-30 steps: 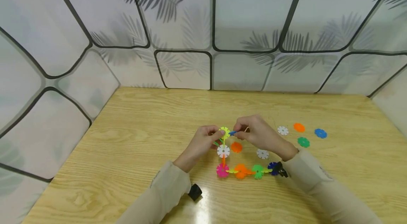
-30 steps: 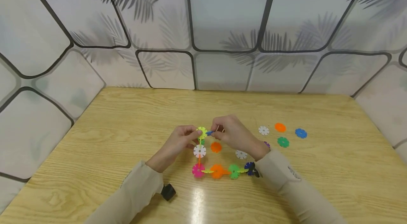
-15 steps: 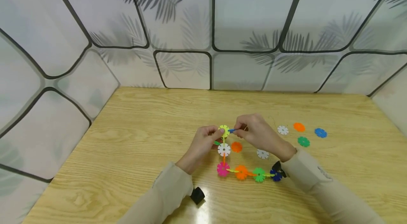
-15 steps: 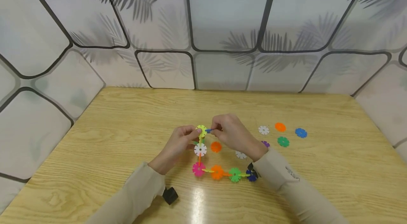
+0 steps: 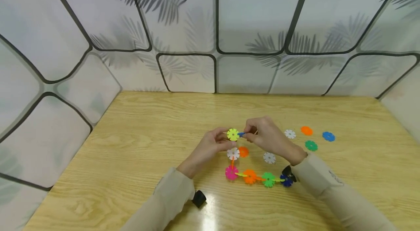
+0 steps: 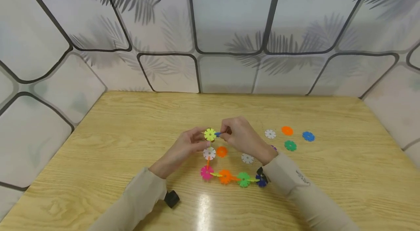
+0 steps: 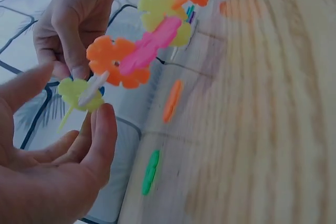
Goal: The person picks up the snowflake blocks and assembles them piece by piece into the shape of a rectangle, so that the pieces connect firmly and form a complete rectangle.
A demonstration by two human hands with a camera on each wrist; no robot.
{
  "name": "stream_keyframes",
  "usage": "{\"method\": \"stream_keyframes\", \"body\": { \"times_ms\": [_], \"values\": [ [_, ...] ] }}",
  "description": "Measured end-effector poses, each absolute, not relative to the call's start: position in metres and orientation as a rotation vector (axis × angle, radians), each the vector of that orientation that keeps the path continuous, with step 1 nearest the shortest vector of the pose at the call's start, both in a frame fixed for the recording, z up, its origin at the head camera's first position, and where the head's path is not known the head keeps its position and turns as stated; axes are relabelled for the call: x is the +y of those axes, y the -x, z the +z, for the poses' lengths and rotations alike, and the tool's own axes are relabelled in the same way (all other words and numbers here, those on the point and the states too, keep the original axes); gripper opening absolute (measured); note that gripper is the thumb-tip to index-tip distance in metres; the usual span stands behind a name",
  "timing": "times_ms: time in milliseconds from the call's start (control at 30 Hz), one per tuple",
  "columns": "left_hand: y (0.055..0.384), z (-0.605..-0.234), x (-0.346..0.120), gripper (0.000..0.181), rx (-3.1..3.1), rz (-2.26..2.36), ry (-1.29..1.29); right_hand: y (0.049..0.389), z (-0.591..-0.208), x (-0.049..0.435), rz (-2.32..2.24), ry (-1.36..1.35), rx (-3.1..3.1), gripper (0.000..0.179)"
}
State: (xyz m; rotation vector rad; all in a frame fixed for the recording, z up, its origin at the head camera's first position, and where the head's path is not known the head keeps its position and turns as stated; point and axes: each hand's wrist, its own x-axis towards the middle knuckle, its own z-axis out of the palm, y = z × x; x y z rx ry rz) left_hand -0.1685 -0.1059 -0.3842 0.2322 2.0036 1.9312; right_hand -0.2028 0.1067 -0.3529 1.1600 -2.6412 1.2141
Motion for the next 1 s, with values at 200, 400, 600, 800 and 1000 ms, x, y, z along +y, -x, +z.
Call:
{"method": "stream_keyframes", "body": {
  "times_ms": [200, 400, 600, 800, 1000],
  "values": [
    [0.1677, -0.3843, -0.1084, 0.081, 2.007, 1.878, -0.366, 0.2029, -0.3536, 0.1085, 1.22, -1.148, -2.647, 0.017],
    [0.1663, -0.385, -0.1057, 0.071, 2.111, 1.868, -0.382, 0.2013, -0.353, 0.1084, 1.232, -1.142, -2.655, 0.016],
    [0.1651, -0.385, -0.1051, 0.063, 2.234, 1.839, -0.384, 0.2007, -0.352, 0.1071, 1.266, -1.131, -2.671, 0.017],
    [0.1657, -0.3846, -0.1053, 0.06, 2.298, 1.79, -0.387, 0.2012, -0.3524, 0.1067, 1.262, -1.156, -2.671, 0.016],
    [0.1679, -0.3862, -0.1061, 0.061, 2.272, 1.788, -0.372, 0.2017, -0.3537, 0.1067, 1.236, -1.185, -2.657, 0.017]
  ]
}}
